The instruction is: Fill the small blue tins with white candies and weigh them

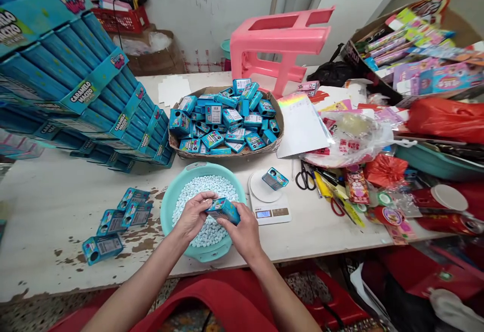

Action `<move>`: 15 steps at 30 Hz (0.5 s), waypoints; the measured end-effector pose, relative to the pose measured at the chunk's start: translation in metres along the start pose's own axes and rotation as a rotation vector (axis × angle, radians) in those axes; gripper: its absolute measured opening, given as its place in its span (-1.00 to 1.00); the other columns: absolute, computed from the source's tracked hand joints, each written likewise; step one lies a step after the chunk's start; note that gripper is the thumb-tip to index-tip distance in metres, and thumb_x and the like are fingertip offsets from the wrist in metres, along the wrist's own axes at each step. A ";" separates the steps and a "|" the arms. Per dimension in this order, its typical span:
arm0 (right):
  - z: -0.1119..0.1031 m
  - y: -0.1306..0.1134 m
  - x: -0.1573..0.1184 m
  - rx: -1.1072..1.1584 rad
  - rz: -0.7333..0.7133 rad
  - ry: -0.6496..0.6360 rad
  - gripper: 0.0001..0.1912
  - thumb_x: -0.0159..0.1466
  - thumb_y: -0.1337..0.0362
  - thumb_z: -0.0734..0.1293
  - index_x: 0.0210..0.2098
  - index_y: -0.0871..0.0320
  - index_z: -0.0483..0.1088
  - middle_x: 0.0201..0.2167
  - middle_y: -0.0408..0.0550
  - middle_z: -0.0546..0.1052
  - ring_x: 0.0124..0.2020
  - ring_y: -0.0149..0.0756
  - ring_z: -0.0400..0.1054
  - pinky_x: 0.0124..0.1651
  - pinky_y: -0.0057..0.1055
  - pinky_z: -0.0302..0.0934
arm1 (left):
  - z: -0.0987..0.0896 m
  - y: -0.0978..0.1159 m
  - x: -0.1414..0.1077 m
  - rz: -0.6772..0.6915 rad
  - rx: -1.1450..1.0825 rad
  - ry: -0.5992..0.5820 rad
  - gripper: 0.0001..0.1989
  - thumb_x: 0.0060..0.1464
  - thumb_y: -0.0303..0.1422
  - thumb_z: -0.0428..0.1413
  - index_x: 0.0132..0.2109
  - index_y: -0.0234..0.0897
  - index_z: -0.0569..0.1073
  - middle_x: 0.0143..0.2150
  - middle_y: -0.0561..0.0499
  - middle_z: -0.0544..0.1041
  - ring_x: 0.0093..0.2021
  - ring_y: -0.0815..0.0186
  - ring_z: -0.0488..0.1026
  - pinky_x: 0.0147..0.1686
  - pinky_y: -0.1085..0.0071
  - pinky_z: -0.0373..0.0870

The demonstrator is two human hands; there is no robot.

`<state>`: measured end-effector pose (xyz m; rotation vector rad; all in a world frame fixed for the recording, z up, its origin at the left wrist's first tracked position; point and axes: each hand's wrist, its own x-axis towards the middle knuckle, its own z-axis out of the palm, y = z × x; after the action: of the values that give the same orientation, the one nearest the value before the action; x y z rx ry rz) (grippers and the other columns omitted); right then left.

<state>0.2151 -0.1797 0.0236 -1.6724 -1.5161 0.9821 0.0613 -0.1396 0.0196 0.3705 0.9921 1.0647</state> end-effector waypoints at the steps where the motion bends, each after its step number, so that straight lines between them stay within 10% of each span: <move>1: 0.000 0.000 -0.002 0.031 0.018 0.002 -0.63 0.05 0.14 0.45 -0.17 0.10 0.39 -0.21 -0.07 0.51 -0.16 -0.13 0.37 -0.10 -0.26 0.23 | -0.002 -0.001 0.001 0.015 0.027 -0.003 -0.76 -0.16 -0.42 0.26 -0.25 -0.39 0.51 -0.22 -0.12 0.54 -0.19 0.26 0.48 -0.14 0.39 0.35; 8: 0.004 0.013 -0.030 0.644 0.229 0.039 -0.57 0.03 0.15 0.48 -0.17 0.11 0.33 -0.24 -0.09 0.53 -0.20 -0.20 0.42 -0.10 -0.27 0.30 | -0.038 0.008 0.011 0.234 0.700 0.092 -0.61 -0.08 -0.27 0.19 -0.06 -0.30 0.45 0.11 -0.21 0.37 0.19 0.04 0.23 0.12 0.14 0.17; 15: 0.008 0.014 -0.065 0.767 0.172 -0.028 -0.61 0.15 0.17 0.40 -0.08 0.09 0.26 -0.14 -0.07 0.51 -0.12 -0.23 0.40 -0.01 -0.28 0.28 | -0.006 0.035 -0.045 0.066 0.923 -0.588 -0.58 0.08 -0.24 0.08 0.10 -0.22 0.38 0.05 -0.07 0.44 0.00 0.20 0.38 0.03 0.28 0.28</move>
<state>0.2120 -0.2459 0.0135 -1.2311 -0.8351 1.4483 0.0318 -0.1626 0.0625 1.3880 0.8762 0.4317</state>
